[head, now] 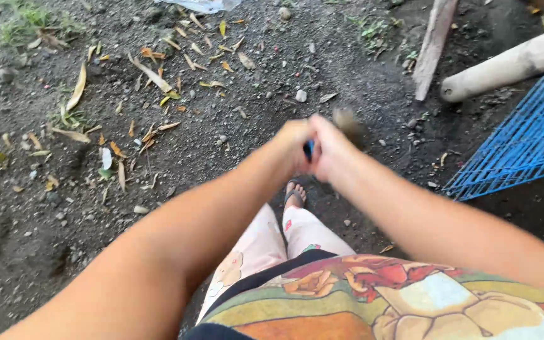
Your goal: Sweeping dirt and debris in an outdoor yard area with a small hand broom.
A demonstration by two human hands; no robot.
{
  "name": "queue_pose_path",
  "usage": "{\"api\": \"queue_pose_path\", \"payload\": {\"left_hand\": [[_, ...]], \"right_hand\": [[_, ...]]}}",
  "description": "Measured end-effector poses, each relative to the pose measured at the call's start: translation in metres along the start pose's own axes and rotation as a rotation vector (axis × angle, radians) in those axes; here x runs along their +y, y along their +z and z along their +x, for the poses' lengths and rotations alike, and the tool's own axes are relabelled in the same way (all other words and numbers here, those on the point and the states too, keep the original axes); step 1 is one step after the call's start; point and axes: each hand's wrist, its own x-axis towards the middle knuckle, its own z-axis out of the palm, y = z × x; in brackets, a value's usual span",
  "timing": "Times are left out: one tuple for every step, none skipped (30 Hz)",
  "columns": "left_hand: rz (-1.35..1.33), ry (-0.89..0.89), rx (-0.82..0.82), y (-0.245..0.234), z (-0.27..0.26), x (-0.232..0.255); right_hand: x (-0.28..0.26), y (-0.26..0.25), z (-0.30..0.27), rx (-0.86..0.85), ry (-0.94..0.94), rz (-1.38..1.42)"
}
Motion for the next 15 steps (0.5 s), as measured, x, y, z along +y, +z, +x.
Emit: {"api": "queue_pose_path", "payload": {"left_hand": [[-0.003, 0.003, 0.008, -0.002, -0.007, 0.006], [-0.015, 0.106, 0.085, -0.003, -0.015, 0.014], [-0.025, 0.221, 0.158, -0.001, -0.023, 0.03], [-0.026, 0.235, 0.16, 0.002, -0.045, 0.028], [0.086, 0.41, 0.252, 0.006, -0.067, 0.021], [0.2, 0.585, 0.344, 0.008, -0.087, 0.013], [0.198, 0.578, 0.349, 0.009, -0.112, 0.004], [0.383, 0.619, 0.45, 0.01, -0.137, -0.005], [0.569, 0.66, 0.548, 0.013, -0.161, -0.013], [0.565, 0.656, 0.553, 0.011, -0.177, -0.01], [0.387, 0.521, 0.408, 0.008, -0.194, -0.001], [0.212, 0.387, 0.259, 0.005, -0.21, 0.008], [0.204, 0.396, 0.257, -0.007, -0.189, 0.013], [0.094, 0.205, 0.152, -0.019, -0.166, 0.017], [-0.022, 0.005, 0.047, -0.032, -0.145, 0.014]], "right_hand": [[-0.004, 0.002, 0.026, -0.007, 0.004, -0.003], [-0.008, 0.004, 0.051, -0.092, -0.023, -0.057], [-0.02, 0.011, 0.076, -0.181, -0.064, -0.113], [-0.021, 0.023, 0.034, -0.192, -0.073, -0.118], [-0.017, 0.031, -0.007, -0.224, -0.011, -0.067], [-0.013, 0.038, -0.048, -0.254, 0.052, -0.014], [0.002, 0.028, -0.046, -0.254, 0.061, -0.015], [0.017, 0.017, -0.045, -0.311, 0.045, -0.005], [0.03, 0.006, -0.044, -0.369, 0.026, 0.005], [0.034, 0.009, -0.057, -0.37, 0.032, 0.001], [0.034, 0.017, -0.07, -0.31, 0.023, -0.034], [0.034, 0.026, -0.083, -0.249, 0.013, -0.069], [0.027, 0.037, -0.078, -0.251, 0.006, -0.078], [0.021, 0.048, -0.073, -0.177, 0.034, -0.064], [0.021, 0.056, -0.07, -0.097, 0.074, -0.053]]}}
